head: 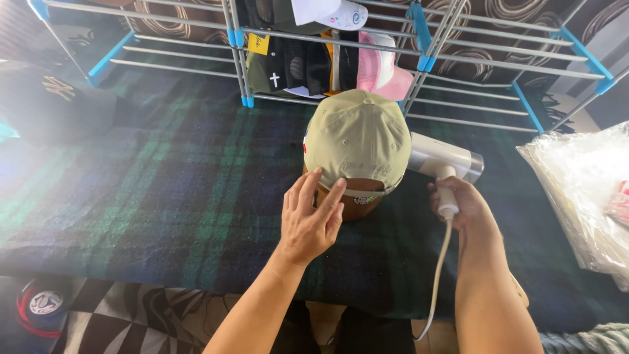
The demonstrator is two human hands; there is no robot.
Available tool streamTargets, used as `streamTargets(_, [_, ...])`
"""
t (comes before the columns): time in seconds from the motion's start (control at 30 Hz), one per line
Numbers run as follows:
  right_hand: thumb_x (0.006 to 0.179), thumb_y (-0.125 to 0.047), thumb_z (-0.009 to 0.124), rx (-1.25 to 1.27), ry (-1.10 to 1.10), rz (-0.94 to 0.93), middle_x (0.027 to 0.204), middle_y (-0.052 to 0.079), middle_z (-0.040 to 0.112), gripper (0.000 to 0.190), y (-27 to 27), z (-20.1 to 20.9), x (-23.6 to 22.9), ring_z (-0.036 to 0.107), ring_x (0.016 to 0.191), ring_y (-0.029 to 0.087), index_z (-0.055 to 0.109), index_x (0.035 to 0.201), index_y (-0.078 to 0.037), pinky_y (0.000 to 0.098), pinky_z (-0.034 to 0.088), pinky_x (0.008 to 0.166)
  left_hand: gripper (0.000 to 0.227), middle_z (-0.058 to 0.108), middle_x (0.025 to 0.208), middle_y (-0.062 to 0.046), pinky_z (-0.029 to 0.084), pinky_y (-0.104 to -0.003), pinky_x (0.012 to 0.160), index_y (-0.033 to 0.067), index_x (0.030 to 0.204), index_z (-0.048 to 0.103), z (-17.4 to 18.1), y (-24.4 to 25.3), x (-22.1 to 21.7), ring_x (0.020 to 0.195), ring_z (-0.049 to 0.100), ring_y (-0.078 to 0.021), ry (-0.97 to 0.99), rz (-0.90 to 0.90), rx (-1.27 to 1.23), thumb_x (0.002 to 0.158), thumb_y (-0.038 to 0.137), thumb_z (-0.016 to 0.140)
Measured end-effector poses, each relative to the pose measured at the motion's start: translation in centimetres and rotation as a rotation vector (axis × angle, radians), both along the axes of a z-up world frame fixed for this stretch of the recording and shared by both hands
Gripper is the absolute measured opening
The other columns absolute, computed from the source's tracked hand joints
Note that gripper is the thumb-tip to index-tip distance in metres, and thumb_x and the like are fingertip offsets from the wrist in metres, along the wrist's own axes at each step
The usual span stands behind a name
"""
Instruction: Using a handheld steamer and a brush to remove wrinkles and shape a baseball cap
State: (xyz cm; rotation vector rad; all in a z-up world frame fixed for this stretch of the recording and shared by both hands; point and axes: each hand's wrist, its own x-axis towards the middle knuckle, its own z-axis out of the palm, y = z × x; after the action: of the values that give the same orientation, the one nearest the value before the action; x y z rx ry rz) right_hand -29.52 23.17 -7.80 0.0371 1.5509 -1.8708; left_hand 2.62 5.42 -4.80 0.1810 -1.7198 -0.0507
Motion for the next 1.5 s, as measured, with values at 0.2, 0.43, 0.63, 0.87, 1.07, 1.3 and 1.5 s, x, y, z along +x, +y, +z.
streamTargets(0.2, [0.09,-0.008,0.061,0.399,0.523,-0.105,0.088,0.016,0.057,0.047,1.7,11.8,11.3,0.054,0.05,0.028,0.05,0.135,-0.013,0.0374,0.043,0.039,0.033,0.057,0.139,-0.022,0.055,-0.05,0.092,0.0134,0.136,0.06,-0.2,0.1,1.2,0.121,0.063,-0.0412,-0.177,-0.017,0.069,0.104,0.017,0.06])
streamTargets(0.43, [0.091,-0.027,0.064,0.659,1.003,0.145,0.066,0.016,0.064,0.034,4.8,22.4,18.0,0.06,0.059,0.029,0.057,0.116,-0.004,0.0422,0.041,0.053,0.028,0.06,0.131,-0.021,0.055,-0.047,0.091,0.0104,0.13,0.061,-1.0,-0.4,0.9,0.116,0.064,-0.0405,-0.12,0.024,0.125,0.102,0.013,0.061])
streamTargets(0.63, [0.092,-0.032,0.06,0.878,1.081,0.385,0.116,0.002,0.068,0.063,0.1,27.9,22.1,0.074,0.077,0.028,0.046,0.153,-0.03,0.0432,0.057,0.072,0.027,0.06,0.129,-0.021,0.055,-0.047,0.092,0.0102,0.131,0.06,-1.2,-0.7,1.1,0.114,0.063,-0.0392,-0.104,0.028,0.142,0.104,0.013,0.059])
streamTargets(0.87, [0.093,-0.037,0.057,0.966,1.2,0.488,0.127,-0.002,0.067,0.065,-2.3,29.3,21.8,0.064,0.105,0.027,0.041,0.156,-0.033,0.0448,0.045,0.092,0.029,0.058,0.132,-0.02,0.055,-0.047,0.094,0.0108,0.133,0.06,-1.4,-1.0,1.2,0.115,0.062,-0.0378,-0.095,0.016,0.165,0.104,0.01,0.059])
streamTargets(1.07, [0.094,-0.041,0.051,1.021,1.11,0.457,0.126,-0.008,0.068,0.068,-2.0,28.7,23.1,0.075,0.073,0.033,0.034,0.16,-0.042,0.0468,0.047,0.092,0.029,0.058,0.13,-0.022,0.055,-0.049,0.095,0.0105,0.133,0.06,-1.4,-1.0,1.2,0.114,0.062,-0.0393,-0.111,0.01,0.157,0.104,0.01,0.058])
streamTargets(1.3, [0.091,-0.038,0.053,0.817,1.173,0.549,0.141,-0.008,0.063,0.064,1.4,23.8,23.7,0.067,0.116,0.022,0.036,0.153,-0.034,0.0469,0.05,0.095,0.029,0.058,0.132,-0.021,0.055,-0.048,0.095,0.0111,0.133,0.061,-1.6,-0.9,1.1,0.114,0.062,-0.0379,-0.105,0.015,0.168,0.104,0.01,0.059])
streamTargets(1.5, [0.096,-0.038,0.06,0.811,1.611,0.392,0.084,0.01,0.068,0.044,5.1,15.0,22.6,0.069,0.057,0.027,0.048,0.122,-0.005,0.0451,0.061,0.052,0.029,0.058,0.13,-0.022,0.055,-0.048,0.093,0.0095,0.134,0.06,-1.9,-1.1,1.2,0.114,0.063,-0.0376,-0.109,0.007,0.174,0.105,0.011,0.057])
